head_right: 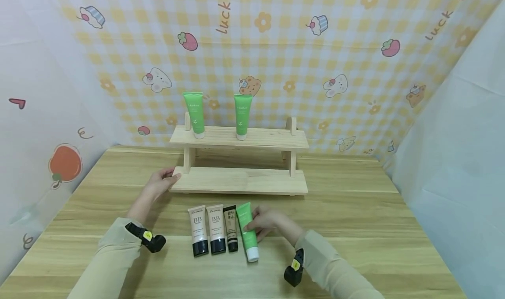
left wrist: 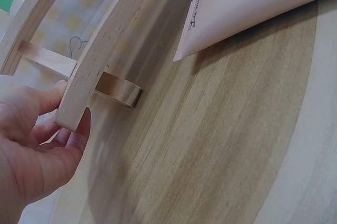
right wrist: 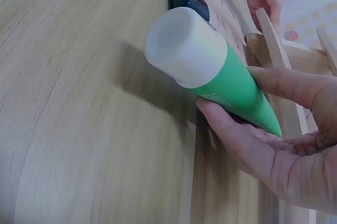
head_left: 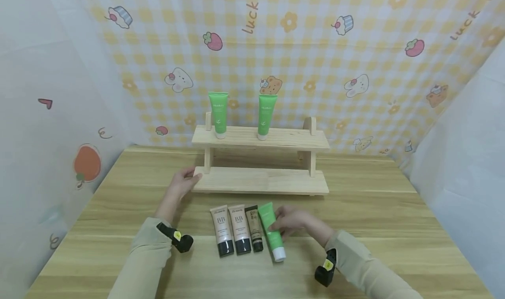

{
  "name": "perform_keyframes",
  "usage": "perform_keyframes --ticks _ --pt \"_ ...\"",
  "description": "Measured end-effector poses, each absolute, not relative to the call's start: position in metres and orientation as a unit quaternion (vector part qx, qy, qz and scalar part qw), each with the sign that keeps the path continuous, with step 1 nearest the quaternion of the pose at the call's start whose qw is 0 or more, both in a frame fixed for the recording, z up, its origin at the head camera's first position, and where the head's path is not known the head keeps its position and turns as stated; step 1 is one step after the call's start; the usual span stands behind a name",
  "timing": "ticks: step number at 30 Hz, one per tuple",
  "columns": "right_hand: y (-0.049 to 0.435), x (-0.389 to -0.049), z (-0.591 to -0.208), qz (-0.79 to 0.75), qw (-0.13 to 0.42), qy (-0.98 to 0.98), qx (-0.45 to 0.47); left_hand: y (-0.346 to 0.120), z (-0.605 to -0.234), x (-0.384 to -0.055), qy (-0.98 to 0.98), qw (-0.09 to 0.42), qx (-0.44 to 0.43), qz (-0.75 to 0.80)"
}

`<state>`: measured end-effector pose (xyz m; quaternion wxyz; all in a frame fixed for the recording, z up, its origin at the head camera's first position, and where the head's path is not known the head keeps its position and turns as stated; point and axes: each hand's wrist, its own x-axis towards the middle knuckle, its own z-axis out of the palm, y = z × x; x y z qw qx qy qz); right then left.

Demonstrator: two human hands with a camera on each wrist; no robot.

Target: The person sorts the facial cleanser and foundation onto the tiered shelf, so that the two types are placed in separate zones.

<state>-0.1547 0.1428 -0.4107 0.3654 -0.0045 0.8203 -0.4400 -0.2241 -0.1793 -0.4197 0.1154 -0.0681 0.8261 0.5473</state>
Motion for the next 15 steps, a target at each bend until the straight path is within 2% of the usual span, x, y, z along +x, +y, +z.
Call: perform_keyframes --ticks 15 --pt "0.162 -0.158 -0.401 -0.486 0.351 0.799 -0.044 -0.181 -0.421 -0.225 0.824 0.122 -0.071 0.549"
